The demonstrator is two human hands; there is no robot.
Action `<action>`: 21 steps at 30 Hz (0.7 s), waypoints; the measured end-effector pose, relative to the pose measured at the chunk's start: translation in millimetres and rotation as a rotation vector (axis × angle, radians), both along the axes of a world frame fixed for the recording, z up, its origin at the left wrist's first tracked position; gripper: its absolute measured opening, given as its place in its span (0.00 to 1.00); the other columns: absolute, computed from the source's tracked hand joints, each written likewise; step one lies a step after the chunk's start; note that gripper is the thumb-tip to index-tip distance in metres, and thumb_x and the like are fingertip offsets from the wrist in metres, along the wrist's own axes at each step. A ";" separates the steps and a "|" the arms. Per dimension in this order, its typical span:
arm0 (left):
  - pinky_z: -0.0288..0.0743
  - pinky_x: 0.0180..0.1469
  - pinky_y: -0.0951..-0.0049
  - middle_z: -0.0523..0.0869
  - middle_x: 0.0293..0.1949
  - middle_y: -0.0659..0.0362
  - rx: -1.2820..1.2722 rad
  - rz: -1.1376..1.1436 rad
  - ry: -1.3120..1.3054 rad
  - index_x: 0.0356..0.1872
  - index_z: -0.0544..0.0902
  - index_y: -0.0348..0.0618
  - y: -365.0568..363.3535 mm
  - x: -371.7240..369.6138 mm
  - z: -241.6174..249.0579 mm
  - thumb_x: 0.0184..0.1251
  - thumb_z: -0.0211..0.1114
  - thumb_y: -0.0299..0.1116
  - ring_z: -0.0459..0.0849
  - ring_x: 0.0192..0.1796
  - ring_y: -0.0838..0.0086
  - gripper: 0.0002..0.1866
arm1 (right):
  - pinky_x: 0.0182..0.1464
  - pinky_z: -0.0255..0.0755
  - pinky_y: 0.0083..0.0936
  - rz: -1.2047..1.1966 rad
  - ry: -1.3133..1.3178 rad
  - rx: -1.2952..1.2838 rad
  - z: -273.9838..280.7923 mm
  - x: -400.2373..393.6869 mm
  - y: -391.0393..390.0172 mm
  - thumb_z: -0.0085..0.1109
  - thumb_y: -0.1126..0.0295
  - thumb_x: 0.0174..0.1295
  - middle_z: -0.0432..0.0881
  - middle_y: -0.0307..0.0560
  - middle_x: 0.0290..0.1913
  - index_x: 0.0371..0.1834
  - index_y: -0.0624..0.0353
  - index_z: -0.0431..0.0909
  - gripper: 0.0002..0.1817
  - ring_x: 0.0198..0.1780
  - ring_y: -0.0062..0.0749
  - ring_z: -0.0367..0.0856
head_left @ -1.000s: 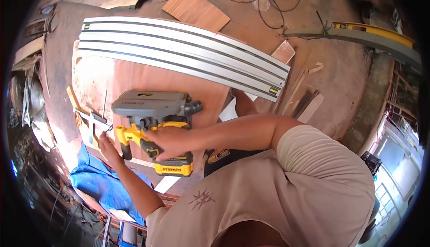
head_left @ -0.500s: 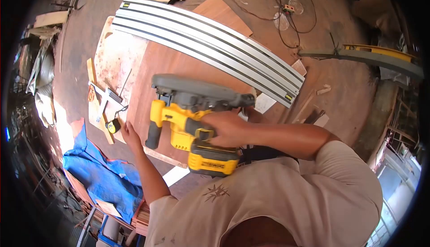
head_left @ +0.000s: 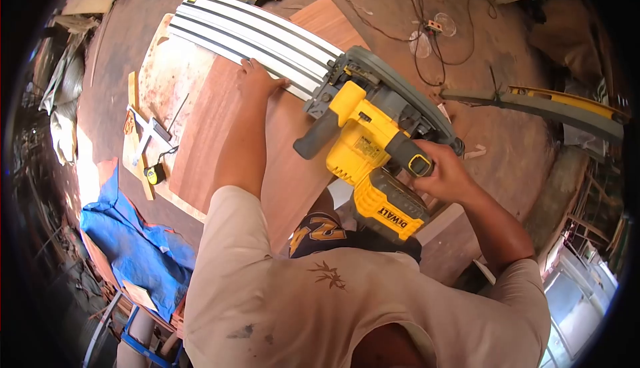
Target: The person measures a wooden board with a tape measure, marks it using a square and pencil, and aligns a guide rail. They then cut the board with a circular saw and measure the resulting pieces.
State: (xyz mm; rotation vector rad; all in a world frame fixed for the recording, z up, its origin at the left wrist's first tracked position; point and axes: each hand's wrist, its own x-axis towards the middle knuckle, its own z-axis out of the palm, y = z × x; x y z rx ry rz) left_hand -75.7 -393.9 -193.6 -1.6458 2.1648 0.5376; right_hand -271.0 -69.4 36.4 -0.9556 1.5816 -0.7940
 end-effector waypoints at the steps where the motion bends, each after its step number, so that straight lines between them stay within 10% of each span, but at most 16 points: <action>1: 0.61 0.70 0.50 0.48 0.76 0.45 0.032 -0.001 -0.025 0.74 0.49 0.35 1.6 -5.3 -0.6 0.38 0.78 0.61 0.55 0.74 0.50 0.67 | 0.45 0.73 0.19 -0.005 -0.003 0.002 -2.2 -7.7 -0.1 0.62 0.81 0.46 0.82 0.44 0.42 0.52 0.67 0.76 0.25 0.44 0.18 0.77; 21: 0.54 0.73 0.54 0.50 0.70 0.26 -0.008 -0.145 -0.151 0.68 0.47 0.16 -3.2 -12.5 -25.7 0.39 0.79 0.58 0.54 0.73 0.39 0.69 | 0.47 0.73 0.21 0.005 -0.054 0.064 -70.3 -65.4 16.2 0.63 0.83 0.44 0.81 0.44 0.43 0.53 0.67 0.75 0.26 0.45 0.21 0.77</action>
